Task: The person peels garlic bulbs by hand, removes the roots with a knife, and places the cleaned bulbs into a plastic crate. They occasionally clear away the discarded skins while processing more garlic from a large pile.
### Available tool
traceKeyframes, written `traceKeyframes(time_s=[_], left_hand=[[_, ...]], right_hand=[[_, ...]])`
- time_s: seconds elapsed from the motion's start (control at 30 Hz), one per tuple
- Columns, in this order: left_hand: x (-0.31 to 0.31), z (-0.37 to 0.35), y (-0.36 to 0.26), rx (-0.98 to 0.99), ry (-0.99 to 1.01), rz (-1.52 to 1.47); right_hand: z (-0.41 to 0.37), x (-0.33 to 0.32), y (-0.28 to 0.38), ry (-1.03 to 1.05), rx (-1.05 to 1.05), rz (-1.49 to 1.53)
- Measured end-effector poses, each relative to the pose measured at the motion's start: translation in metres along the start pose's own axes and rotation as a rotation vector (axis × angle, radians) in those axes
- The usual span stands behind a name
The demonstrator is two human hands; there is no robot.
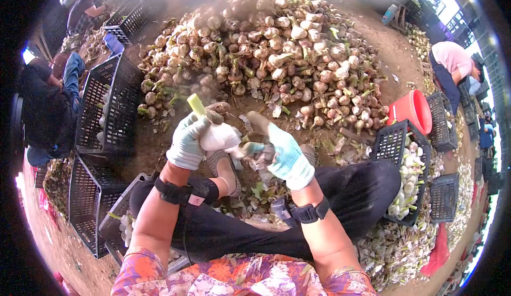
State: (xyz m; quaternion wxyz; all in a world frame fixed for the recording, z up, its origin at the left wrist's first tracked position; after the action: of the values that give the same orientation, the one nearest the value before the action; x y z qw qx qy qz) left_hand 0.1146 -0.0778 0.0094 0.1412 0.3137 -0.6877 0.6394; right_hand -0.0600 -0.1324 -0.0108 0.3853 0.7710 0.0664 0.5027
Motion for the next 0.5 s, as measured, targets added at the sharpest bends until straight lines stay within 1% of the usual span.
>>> traceKeyframes(time_s=[0.03,0.1,0.13,0.17,0.2,0.23,0.27,0.3,0.33,0.37,0.43,0.47,0.5], left_hand=[[0.002,0.000,0.001,0.028,0.025,-0.002],[0.006,0.002,0.002,0.050,0.055,-0.001],[0.005,0.003,0.000,0.091,0.038,-0.015],[0.003,0.004,-0.002,0.137,0.015,-0.029],[-0.003,0.003,-0.002,0.040,-0.074,0.091],[-0.009,0.007,0.003,0.030,-0.158,0.294],[-0.016,0.009,0.011,0.010,-0.217,0.310],[-0.020,0.010,0.017,-0.011,-0.271,0.324],[-0.016,0.010,0.014,0.019,-0.333,0.348],[-0.017,0.012,0.014,0.077,-0.309,0.257],[-0.020,0.014,0.016,0.147,-0.192,0.243],[-0.016,0.012,0.013,0.147,-0.191,0.248],[-0.008,0.011,0.009,0.160,-0.157,0.103]], right_hand=[[0.002,0.019,0.005,-0.175,-0.014,-0.240],[0.009,0.040,0.006,-0.219,-0.492,-1.251],[0.011,0.041,0.006,-0.318,-0.412,-1.182],[0.012,0.042,0.006,-0.314,-0.411,-1.177],[0.013,0.042,0.003,-0.334,-0.306,-1.040],[0.014,0.044,-0.001,-0.354,-0.202,-0.901],[0.007,0.065,0.008,-0.360,-0.536,-1.309],[0.007,0.075,0.010,-0.356,-0.643,-1.287],[0.009,0.063,0.004,-0.436,-0.622,-1.279],[0.013,0.044,-0.006,-0.514,-0.601,-1.268],[0.026,-0.001,-0.025,-0.607,-0.251,-1.282],[0.029,-0.022,-0.035,-0.668,-0.245,-1.381],[0.030,-0.053,-0.047,-0.720,-0.022,-1.405]])
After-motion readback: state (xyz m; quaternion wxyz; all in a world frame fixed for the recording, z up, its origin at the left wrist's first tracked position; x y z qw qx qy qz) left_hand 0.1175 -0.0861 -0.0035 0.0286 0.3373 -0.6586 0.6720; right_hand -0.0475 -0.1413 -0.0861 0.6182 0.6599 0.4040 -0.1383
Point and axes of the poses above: each hand's wrist, its own z-axis towards the middle knuckle, its own x-axis out of the palm, y = z × x, the point moved 4 cm from there along z, towards the middle knuckle, and after that the axes turned 1 degree about x, right-handed, at the moved point
